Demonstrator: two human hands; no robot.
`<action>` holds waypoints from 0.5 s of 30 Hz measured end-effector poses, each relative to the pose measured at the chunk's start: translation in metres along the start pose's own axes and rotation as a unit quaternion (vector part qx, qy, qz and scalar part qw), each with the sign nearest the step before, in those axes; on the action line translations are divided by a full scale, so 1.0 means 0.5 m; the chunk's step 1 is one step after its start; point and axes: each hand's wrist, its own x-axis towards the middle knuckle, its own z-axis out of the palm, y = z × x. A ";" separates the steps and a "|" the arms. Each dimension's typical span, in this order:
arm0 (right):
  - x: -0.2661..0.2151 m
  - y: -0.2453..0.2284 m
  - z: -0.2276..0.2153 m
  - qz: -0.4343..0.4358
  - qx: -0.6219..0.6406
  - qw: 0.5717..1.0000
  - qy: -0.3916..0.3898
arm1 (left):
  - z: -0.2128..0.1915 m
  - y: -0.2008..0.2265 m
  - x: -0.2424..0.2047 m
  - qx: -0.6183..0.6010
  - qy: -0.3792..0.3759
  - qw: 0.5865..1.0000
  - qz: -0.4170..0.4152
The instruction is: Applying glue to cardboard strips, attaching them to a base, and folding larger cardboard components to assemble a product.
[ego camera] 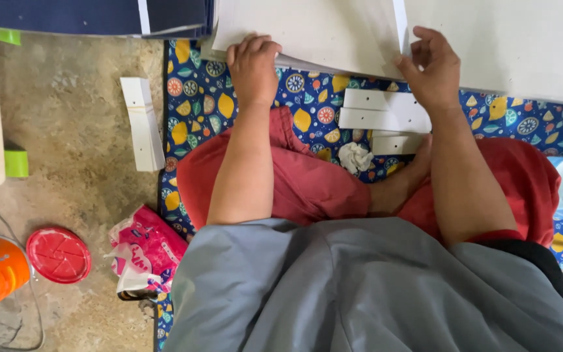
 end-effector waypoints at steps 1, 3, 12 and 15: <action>0.001 -0.001 0.001 0.001 0.006 1.000 0.002 | 0.005 0.001 0.002 0.007 0.031 0.999 -0.002; -0.015 -0.004 0.003 0.007 0.012 1.000 0.003 | 0.010 0.006 -0.020 0.014 0.058 0.998 -0.003; 0.006 -0.013 0.018 0.020 0.040 0.999 0.016 | 0.066 -0.024 0.000 -0.220 0.166 0.926 -0.256; 0.003 -0.032 0.023 0.034 0.034 0.999 0.006 | 0.022 0.010 0.003 -0.407 0.112 0.864 -0.275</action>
